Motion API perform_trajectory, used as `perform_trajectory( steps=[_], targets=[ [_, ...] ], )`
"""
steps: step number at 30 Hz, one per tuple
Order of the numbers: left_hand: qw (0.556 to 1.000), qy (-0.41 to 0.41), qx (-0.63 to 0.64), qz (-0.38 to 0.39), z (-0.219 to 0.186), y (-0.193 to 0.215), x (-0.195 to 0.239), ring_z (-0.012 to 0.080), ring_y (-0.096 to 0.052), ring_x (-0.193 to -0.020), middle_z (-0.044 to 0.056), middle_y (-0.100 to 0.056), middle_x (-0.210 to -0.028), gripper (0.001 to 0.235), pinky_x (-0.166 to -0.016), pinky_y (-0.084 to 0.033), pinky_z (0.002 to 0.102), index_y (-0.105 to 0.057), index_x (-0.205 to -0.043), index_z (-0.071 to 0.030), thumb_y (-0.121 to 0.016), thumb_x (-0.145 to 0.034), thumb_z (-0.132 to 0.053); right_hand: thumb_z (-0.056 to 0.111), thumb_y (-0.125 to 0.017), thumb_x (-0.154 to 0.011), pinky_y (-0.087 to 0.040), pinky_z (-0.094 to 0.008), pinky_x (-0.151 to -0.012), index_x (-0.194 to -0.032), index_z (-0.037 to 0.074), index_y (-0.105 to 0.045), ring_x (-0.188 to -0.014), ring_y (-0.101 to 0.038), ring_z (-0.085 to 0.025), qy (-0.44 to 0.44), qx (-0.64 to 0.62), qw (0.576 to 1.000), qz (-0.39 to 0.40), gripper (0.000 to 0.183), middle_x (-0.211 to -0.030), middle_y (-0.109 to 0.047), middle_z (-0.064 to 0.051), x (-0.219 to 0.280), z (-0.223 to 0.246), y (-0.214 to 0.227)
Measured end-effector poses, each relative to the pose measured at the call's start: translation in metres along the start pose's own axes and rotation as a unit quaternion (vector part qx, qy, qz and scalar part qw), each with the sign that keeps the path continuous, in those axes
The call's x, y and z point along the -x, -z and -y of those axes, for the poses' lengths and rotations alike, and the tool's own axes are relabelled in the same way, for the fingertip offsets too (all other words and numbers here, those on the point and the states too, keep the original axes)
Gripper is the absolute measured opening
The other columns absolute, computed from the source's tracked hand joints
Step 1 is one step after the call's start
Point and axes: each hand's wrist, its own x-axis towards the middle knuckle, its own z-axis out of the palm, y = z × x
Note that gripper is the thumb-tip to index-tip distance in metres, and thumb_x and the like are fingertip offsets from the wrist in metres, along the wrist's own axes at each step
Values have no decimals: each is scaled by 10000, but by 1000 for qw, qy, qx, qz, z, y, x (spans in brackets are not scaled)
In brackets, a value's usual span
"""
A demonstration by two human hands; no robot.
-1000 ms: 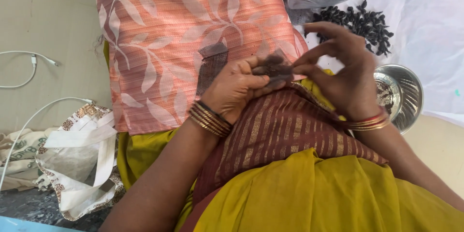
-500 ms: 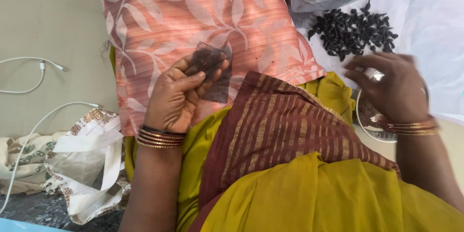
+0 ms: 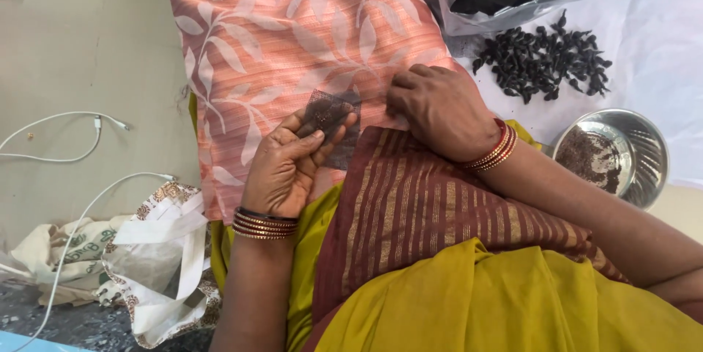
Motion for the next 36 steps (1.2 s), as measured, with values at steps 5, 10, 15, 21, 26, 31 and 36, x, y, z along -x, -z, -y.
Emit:
perform_trajectory(
  steps=[5,10,15,21,26,31,36],
  targets=[
    [1000,1,15,5,3,1,-4,375,-657,-1224,311,-634,-1311,351,-1053,-572,374,-517,-1300,168,-516,-951,134,80,-694,-821,-561,-403,-798,-1000,38,-682,-916,-675,-274,-6,-72,995,-63,185,-994,-686,-93,9,-14,-1],
    [1000,4,21,2,2,4,-2,371,-650,-1231,315,-629,-1317,327,-1060,-571,376,-523,-1289,170,-517,-963,135,74,-727,-996,-592,-338,-771,-1017,42,-695,-853,-724,-217,-110,-193,968,-116,50,-1009,-734,-71,30,-45,-20],
    [1000,-3,12,-3,4,2,-6,376,-661,-1227,309,-628,-1301,315,-1056,-575,382,-531,-1269,164,-515,-956,136,41,-735,-899,-591,-331,-738,-970,25,-701,-823,-721,-229,-87,-203,969,-108,80,-970,-726,-76,39,-19,7],
    [1000,-3,6,15,4,3,-5,352,-660,-1221,299,-633,-1318,350,-1053,-573,374,-529,-1303,155,-506,-955,134,87,-732,-809,-555,-386,-749,-887,73,-681,-901,-669,-283,-43,-123,989,-76,94,-924,-676,-70,35,-9,15],
    [1000,-4,6,17,6,2,-7,342,-667,-1211,302,-640,-1313,371,-1047,-570,365,-525,-1324,154,-498,-955,128,96,-697,-809,-533,-423,-788,-970,49,-625,-932,-635,-313,2,-85,995,-61,182,-960,-638,-100,34,-11,9],
    [1000,-16,-3,11,12,1,-4,308,-679,-1183,288,-649,-1309,430,-1017,-580,359,-499,-1379,149,-473,-951,117,92,-715,-728,-530,-430,-730,-1000,32,-593,-932,-628,-355,-5,-90,994,-66,305,-950,-618,-121,41,-16,3],
    [1000,-13,5,8,11,2,-2,302,-691,-1147,304,-647,-1300,427,-970,-586,339,-490,-1398,141,-466,-972,125,52,-684,-906,-553,-417,-785,-1047,52,-606,-899,-665,-317,-197,-96,970,-102,161,-991,-645,-119,96,-52,-7]
  ],
)
